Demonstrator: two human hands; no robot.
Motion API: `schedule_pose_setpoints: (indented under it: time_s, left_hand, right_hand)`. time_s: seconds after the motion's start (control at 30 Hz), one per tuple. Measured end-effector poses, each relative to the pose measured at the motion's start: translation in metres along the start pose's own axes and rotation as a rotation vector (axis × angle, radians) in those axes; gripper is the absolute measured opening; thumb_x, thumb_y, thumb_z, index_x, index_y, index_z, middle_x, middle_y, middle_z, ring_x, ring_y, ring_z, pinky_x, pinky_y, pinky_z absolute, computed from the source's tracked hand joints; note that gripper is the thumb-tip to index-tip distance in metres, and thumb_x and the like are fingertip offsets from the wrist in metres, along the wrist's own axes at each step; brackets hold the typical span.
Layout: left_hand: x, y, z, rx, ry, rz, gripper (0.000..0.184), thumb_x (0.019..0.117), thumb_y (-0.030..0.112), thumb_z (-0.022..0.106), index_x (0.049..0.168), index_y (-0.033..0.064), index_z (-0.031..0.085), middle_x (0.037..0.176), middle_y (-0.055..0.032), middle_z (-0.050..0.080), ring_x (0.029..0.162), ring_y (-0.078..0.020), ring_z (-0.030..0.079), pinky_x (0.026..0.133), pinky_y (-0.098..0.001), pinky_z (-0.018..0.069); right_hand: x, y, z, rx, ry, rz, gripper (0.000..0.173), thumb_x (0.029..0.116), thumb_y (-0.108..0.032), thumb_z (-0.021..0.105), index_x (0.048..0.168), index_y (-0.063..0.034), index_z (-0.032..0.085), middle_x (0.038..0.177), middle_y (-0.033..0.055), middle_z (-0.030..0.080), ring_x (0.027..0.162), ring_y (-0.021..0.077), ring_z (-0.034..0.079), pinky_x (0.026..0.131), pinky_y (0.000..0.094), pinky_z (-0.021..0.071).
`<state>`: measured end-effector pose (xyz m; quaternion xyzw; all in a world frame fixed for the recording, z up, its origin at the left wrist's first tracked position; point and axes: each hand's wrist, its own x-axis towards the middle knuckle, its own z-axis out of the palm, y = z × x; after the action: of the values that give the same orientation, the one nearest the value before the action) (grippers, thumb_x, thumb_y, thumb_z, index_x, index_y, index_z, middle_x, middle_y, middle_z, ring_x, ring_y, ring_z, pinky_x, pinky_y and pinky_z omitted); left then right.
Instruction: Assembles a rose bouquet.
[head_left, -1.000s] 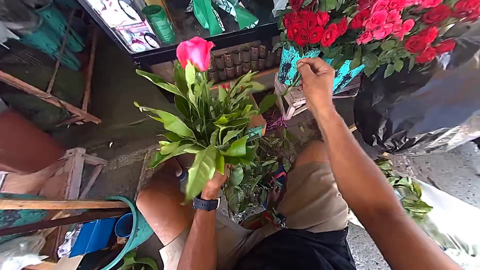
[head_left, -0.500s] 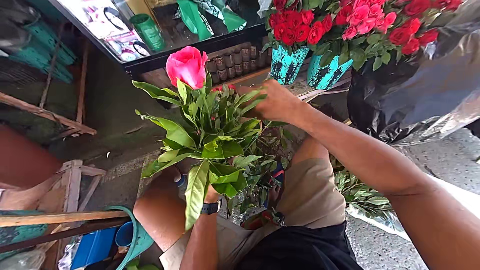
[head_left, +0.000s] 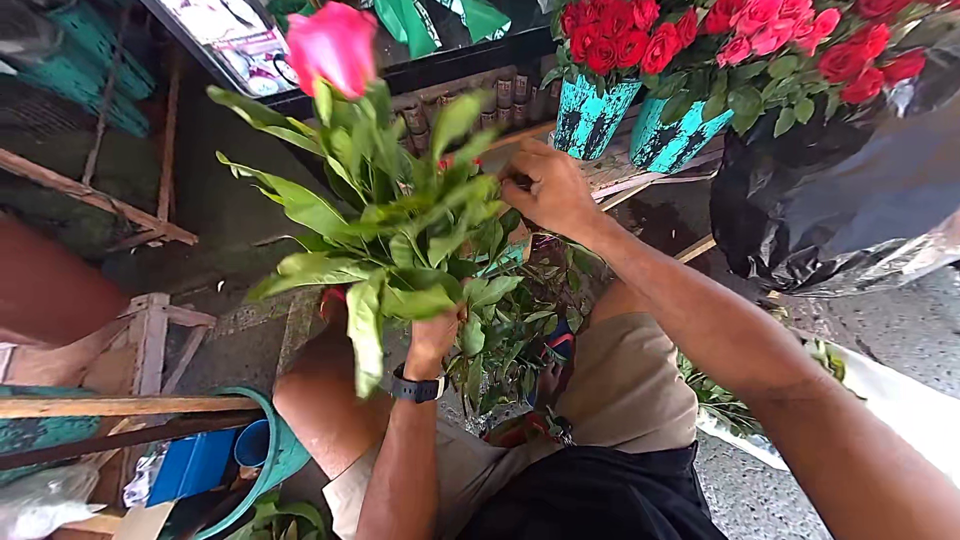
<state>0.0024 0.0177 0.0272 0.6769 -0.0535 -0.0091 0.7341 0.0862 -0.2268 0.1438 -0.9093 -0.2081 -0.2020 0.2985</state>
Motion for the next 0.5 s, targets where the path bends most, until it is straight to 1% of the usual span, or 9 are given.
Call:
schedule_pose_setpoints:
  time_s: [0.07, 0.1, 0.2, 0.23, 0.3, 0.33, 0.4, 0.43, 0.5]
  left_hand:
    - [0.007, 0.002, 0.000, -0.050, -0.042, -0.003, 0.012, 0.0895, 0.001, 0.062, 0.086, 0.0104, 0.069, 0.062, 0.0037, 0.062, 0.052, -0.0067, 0.056, 0.055, -0.0235, 0.0517]
    - [0.007, 0.002, -0.002, -0.062, -0.067, -0.012, 0.011, 0.0901, 0.002, 0.063, 0.089, 0.0106, 0.069, 0.062, 0.0034, 0.062, 0.051, -0.0070, 0.056, 0.054, -0.0233, 0.0518]
    - [-0.005, -0.006, -0.008, -0.023, -0.069, -0.101, 0.014, 0.0894, -0.002, 0.062, 0.089, 0.0114, 0.067, 0.063, 0.0058, 0.061, 0.053, -0.0052, 0.055, 0.055, -0.0225, 0.0511]
    - [-0.009, -0.007, -0.008, -0.010, -0.028, -0.137, 0.015, 0.0891, -0.004, 0.062, 0.091, 0.0095, 0.067, 0.065, 0.0054, 0.062, 0.054, -0.0052, 0.056, 0.056, -0.0228, 0.0519]
    - [-0.011, -0.006, -0.011, 0.008, 0.066, -0.200, 0.018, 0.0858, -0.009, 0.062, 0.096, 0.0058, 0.064, 0.069, 0.0015, 0.061, 0.057, -0.0085, 0.056, 0.057, -0.0267, 0.0520]
    - [-0.009, -0.007, -0.014, 0.010, 0.089, -0.211, 0.018, 0.0862, -0.006, 0.063, 0.099, 0.0065, 0.064, 0.072, 0.0007, 0.061, 0.059, -0.0099, 0.056, 0.059, -0.0288, 0.0526]
    - [-0.001, -0.006, -0.016, -0.064, 0.099, -0.177, 0.014, 0.0877, -0.001, 0.063, 0.092, 0.0119, 0.063, 0.066, 0.0019, 0.056, 0.055, -0.0102, 0.050, 0.054, -0.0279, 0.0477]
    - [0.001, -0.003, -0.016, -0.095, 0.097, -0.168, 0.014, 0.0894, 0.001, 0.064, 0.092, 0.0143, 0.063, 0.065, 0.0030, 0.055, 0.053, -0.0095, 0.049, 0.053, -0.0265, 0.0466]
    - [0.003, -0.002, -0.013, -0.125, 0.114, -0.179, 0.012, 0.0924, 0.005, 0.064, 0.091, 0.0171, 0.064, 0.062, 0.0042, 0.052, 0.049, -0.0080, 0.045, 0.049, -0.0236, 0.0434]
  right_hand:
    - [0.003, 0.000, 0.008, 0.027, 0.034, 0.054, 0.019, 0.0947, -0.022, 0.064, 0.097, -0.0062, 0.075, 0.093, 0.0080, 0.065, 0.079, 0.0184, 0.064, 0.071, 0.0389, 0.0562]
    - [0.006, 0.000, 0.008, 0.020, 0.038, 0.084, 0.020, 0.0949, -0.022, 0.064, 0.098, -0.0055, 0.074, 0.094, 0.0094, 0.066, 0.081, 0.0196, 0.065, 0.074, 0.0398, 0.0568]
    - [0.030, 0.020, -0.025, 0.034, 0.098, 0.319, 0.027, 0.0995, -0.022, 0.059, 0.109, -0.0005, 0.071, 0.109, 0.0152, 0.070, 0.100, 0.0234, 0.068, 0.091, 0.0440, 0.0551]
    - [0.041, 0.034, -0.044, 0.050, 0.152, 0.392, 0.029, 0.1001, -0.024, 0.057, 0.113, -0.0011, 0.070, 0.111, 0.0141, 0.071, 0.101, 0.0212, 0.068, 0.092, 0.0425, 0.0546]
    - [0.044, 0.060, -0.066, 0.056, 0.257, 0.476, 0.033, 0.0988, -0.028, 0.060, 0.123, -0.0071, 0.069, 0.117, 0.0103, 0.069, 0.100, 0.0169, 0.067, 0.086, 0.0381, 0.0560]
    - [0.035, 0.067, -0.069, 0.044, 0.291, 0.500, 0.043, 0.0963, -0.033, 0.065, 0.132, -0.0098, 0.065, 0.128, 0.0116, 0.064, 0.108, 0.0185, 0.066, 0.089, 0.0383, 0.0566]
    - [0.000, 0.056, -0.056, 0.054, 0.286, 0.516, 0.066, 0.0965, -0.038, 0.066, 0.150, -0.0066, 0.046, 0.146, 0.0182, 0.052, 0.123, 0.0239, 0.060, 0.096, 0.0397, 0.0560]
    - [-0.022, 0.041, -0.036, 0.111, 0.270, 0.518, 0.060, 0.1005, -0.037, 0.062, 0.148, -0.0030, 0.047, 0.143, 0.0195, 0.053, 0.123, 0.0244, 0.060, 0.098, 0.0409, 0.0551]
    - [-0.065, -0.001, 0.021, 0.284, 0.167, 0.568, 0.043, 0.1062, -0.037, 0.052, 0.131, -0.0037, 0.062, 0.121, 0.0129, 0.068, 0.106, 0.0179, 0.067, 0.091, 0.0408, 0.0572]
